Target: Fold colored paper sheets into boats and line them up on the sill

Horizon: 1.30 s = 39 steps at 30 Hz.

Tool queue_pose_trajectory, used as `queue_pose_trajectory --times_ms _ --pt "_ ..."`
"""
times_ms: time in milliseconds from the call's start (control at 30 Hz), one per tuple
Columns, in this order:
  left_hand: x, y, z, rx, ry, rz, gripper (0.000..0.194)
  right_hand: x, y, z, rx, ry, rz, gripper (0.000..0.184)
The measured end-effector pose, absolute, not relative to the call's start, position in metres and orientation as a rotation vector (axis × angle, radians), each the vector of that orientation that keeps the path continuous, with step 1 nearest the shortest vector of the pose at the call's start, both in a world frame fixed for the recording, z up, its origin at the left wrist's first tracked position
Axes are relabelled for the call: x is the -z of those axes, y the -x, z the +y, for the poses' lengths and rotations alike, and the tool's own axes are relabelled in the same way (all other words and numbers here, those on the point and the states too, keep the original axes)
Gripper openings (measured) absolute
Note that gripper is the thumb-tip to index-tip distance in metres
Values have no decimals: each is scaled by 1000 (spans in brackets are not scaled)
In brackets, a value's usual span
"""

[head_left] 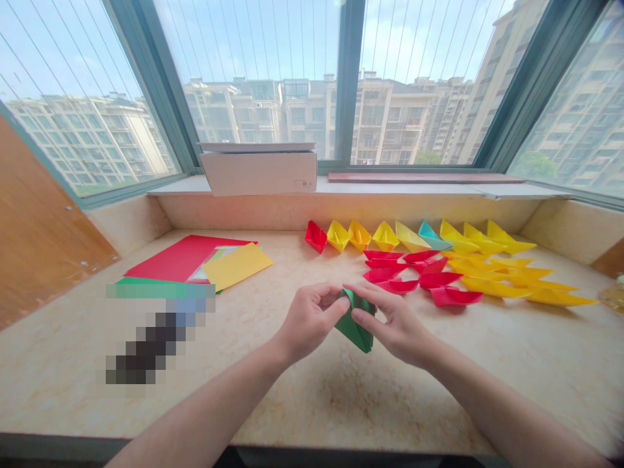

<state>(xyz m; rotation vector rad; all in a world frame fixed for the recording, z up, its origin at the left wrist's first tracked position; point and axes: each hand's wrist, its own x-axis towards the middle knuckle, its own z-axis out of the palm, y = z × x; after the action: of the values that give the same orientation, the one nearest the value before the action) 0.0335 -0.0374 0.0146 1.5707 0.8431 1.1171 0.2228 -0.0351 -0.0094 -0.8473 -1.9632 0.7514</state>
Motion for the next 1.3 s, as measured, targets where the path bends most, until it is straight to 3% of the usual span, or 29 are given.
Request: queue_pose_trajectory --times_ms 633,1300 --pt "-11 -33 -38 -1133 -1698 956 29 4 -227 -37 -669 877 -2059 39" --pt "-10 -36 -38 -1008 -1465 692 27 4 -230 -36 -1038 718 -1911 43"
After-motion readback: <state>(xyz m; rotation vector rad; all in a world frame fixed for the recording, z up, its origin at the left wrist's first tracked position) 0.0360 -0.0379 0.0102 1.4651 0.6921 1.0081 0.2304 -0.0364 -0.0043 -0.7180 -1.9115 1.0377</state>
